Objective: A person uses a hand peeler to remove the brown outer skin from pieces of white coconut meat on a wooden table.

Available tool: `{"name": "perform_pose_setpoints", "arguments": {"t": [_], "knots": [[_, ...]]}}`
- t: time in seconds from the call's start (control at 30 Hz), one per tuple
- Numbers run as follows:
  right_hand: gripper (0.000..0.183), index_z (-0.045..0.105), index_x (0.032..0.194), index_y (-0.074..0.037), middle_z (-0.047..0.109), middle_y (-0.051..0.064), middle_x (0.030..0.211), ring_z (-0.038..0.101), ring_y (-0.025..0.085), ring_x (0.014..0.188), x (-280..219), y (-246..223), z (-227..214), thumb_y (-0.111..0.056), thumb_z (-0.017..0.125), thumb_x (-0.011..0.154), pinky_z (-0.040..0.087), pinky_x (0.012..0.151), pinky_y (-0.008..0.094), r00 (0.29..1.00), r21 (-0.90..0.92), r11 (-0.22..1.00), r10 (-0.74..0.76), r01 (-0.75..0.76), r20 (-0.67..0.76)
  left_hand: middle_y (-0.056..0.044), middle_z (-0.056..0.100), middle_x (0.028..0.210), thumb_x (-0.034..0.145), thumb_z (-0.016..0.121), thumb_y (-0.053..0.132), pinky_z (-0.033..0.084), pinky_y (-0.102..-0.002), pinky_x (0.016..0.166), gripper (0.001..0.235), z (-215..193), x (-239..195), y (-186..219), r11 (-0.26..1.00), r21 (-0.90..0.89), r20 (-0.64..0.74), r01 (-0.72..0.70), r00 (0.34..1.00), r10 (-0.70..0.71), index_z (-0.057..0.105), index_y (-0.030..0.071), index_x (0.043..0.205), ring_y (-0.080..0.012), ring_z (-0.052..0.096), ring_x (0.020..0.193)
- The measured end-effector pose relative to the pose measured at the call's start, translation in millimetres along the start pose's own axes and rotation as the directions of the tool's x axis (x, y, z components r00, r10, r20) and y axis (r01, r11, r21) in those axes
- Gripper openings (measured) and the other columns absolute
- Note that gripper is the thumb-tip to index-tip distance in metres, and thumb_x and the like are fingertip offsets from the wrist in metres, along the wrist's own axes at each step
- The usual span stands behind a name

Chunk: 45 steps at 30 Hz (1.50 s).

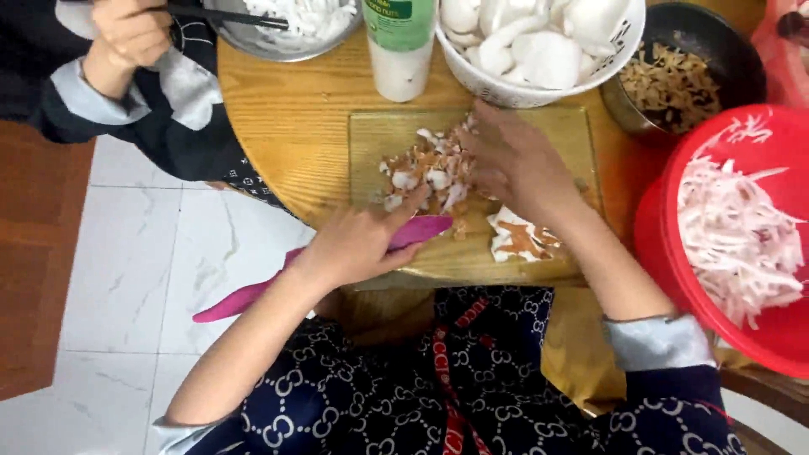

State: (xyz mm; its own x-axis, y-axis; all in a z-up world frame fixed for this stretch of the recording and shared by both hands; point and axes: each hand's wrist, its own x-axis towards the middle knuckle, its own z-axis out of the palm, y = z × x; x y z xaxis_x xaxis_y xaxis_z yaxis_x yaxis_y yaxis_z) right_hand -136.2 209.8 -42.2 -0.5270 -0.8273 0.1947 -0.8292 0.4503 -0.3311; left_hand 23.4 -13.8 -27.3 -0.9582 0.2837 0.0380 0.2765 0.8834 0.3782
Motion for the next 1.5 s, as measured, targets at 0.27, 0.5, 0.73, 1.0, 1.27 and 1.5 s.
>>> {"name": "perform_pose_setpoints", "arguments": {"t": [0.27, 0.5, 0.73, 1.0, 1.27, 1.5], "knots": [[0.059, 0.059, 0.132, -0.006, 0.062, 0.021, 0.125, 0.054, 0.042, 0.122, -62.8, 15.9, -14.3, -0.030, 0.074, 0.080, 0.041, 0.106, 0.053, 0.878, 0.004, 0.905, 0.413, -0.426, 0.242, -0.014, 0.072, 0.070, 0.092, 0.053, 0.047, 0.060, -0.045, 0.065, 0.062, -1.6, -0.1, 0.0, 0.999, -0.040, 0.024, -0.006, 1.000, 0.007, 0.046, 0.015, 0.145, -0.0306, 0.073, 0.067], [0.070, 0.059, 0.129, -0.007, 0.061, 0.018, 0.116, 0.055, 0.038, 0.119, -50.0, 19.5, -13.8, -0.043, 0.081, 0.073, 0.042, 0.106, 0.048, 0.796, -0.137, 0.863, 0.503, -0.487, 0.337, -0.019, 0.073, 0.079, 0.092, 0.053, 0.047, 0.059, -0.048, 0.070, 0.062, -5.7, 5.4, 3.9, 0.998, -0.066, 0.098, 0.013, 0.995, -0.007, 0.047, 0.013, 0.144, -0.0358, 0.072, 0.076], [0.078, 0.055, 0.124, -0.015, 0.057, 0.011, 0.119, 0.053, 0.033, 0.123, -33.7, 34.3, -3.6, -0.051, 0.088, 0.062, 0.045, 0.104, 0.044, 0.674, -0.226, 0.838, 0.537, -0.497, 0.508, -0.022, 0.073, 0.086, 0.092, 0.053, 0.048, 0.058, -0.049, 0.075, 0.063, -6.4, 8.8, 5.2, 0.996, -0.079, 0.157, 0.037, 0.987, -0.024, 0.045, 0.017, 0.146, -0.0388, 0.072, 0.083], [0.079, 0.057, 0.125, -0.017, 0.055, 0.009, 0.121, 0.050, 0.031, 0.125, -29.3, 37.1, 4.9, -0.055, 0.088, 0.063, 0.048, 0.097, 0.054, 0.664, -0.280, 0.841, 0.538, -0.463, 0.519, -0.024, 0.073, 0.090, 0.092, 0.053, 0.044, 0.058, -0.049, 0.076, 0.060, -11.1, 9.5, 8.9, 0.991, -0.121, 0.173, 0.060, 0.984, -0.039, 0.047, 0.016, 0.144, -0.0396, 0.072, 0.084], [0.057, 0.070, 0.114, -0.009, 0.073, 0.020, 0.097, 0.069, 0.039, 0.102, -27.1, 38.0, -16.9, -0.045, 0.079, 0.070, 0.055, 0.083, 0.049, 0.682, 0.058, 0.782, 0.501, -0.620, 0.533, -0.023, 0.073, 0.092, 0.092, 0.053, 0.044, 0.058, -0.049, 0.078, 0.060, -11.2, 7.7, 6.4, 0.988, -0.144, 0.191, 0.057, 0.981, -0.029, 0.046, 0.018, 0.145, -0.0397, 0.071, 0.086], [0.029, 0.064, 0.090, -0.002, 0.051, -0.003, 0.065, 0.050, 0.009, 0.055, -60.4, 63.0, 7.3, -0.021, 0.081, 0.076, 0.035, 0.044, 0.018, 0.807, 0.738, 0.374, 0.442, -0.562, 0.391, -0.024, 0.073, 0.095, 0.091, 0.053, 0.044, 0.057, -0.051, 0.078, 0.061, -24.1, 7.1, 20.6, 0.986, -0.154, 0.204, 0.066, 0.978, -0.033, 0.044, 0.019, 0.146, -0.0412, 0.071, 0.087]]}}
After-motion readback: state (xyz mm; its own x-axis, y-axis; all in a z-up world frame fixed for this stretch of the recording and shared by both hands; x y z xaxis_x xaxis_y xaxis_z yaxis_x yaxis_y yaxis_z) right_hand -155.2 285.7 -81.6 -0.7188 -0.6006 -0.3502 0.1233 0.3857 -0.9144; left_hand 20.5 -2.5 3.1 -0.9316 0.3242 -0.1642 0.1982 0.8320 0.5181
